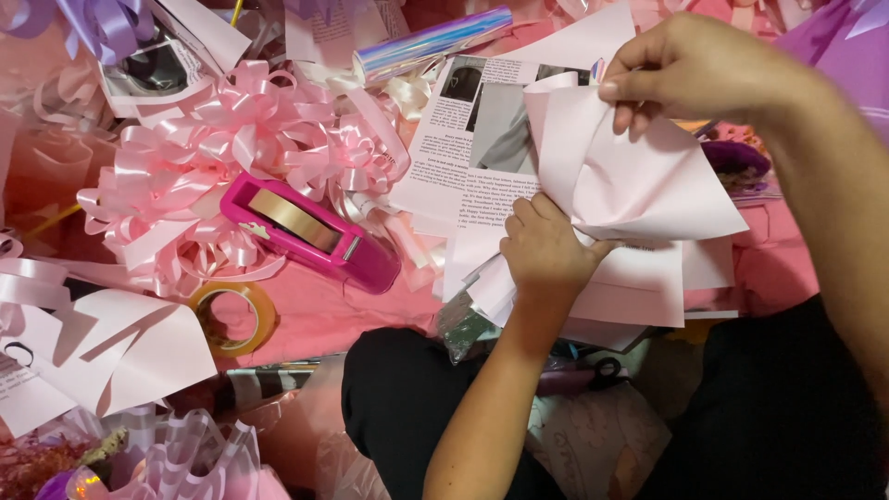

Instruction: The person wraps a flower bouquet using pink paper and a holographic sheet. They fold the paper around the bouquet, adjust the layers, and secure the wrapping with tape.

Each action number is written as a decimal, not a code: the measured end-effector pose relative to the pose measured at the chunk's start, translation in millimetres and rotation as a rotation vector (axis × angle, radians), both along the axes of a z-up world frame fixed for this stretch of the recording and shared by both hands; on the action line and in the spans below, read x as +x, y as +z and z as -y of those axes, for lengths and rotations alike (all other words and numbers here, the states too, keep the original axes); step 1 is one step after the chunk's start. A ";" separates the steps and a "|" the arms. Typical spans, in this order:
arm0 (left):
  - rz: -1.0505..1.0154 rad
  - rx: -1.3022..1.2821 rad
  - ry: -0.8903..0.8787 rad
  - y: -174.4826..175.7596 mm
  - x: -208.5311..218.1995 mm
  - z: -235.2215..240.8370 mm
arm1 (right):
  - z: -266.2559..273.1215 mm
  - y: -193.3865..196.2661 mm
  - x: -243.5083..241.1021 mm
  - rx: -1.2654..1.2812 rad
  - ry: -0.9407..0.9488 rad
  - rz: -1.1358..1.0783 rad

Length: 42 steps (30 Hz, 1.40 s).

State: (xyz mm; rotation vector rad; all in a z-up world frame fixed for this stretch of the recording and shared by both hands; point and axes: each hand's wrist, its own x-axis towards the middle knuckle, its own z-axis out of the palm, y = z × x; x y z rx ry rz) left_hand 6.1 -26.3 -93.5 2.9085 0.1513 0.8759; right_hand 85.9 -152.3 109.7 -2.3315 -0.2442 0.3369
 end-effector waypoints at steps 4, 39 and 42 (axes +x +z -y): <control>0.106 -0.054 -0.021 3.2 -1.7 -2.2 | 49.9 -19.7 28.9 0.144 0.486 -0.065; -0.083 0.048 -0.198 -10.2 0.8 0.6 | 12.7 -169.7 -93.6 0.018 0.124 1.094; -0.221 -0.212 -0.320 9.8 -7.6 -7.3 | 9.6 -177.0 -90.3 -0.013 0.112 1.085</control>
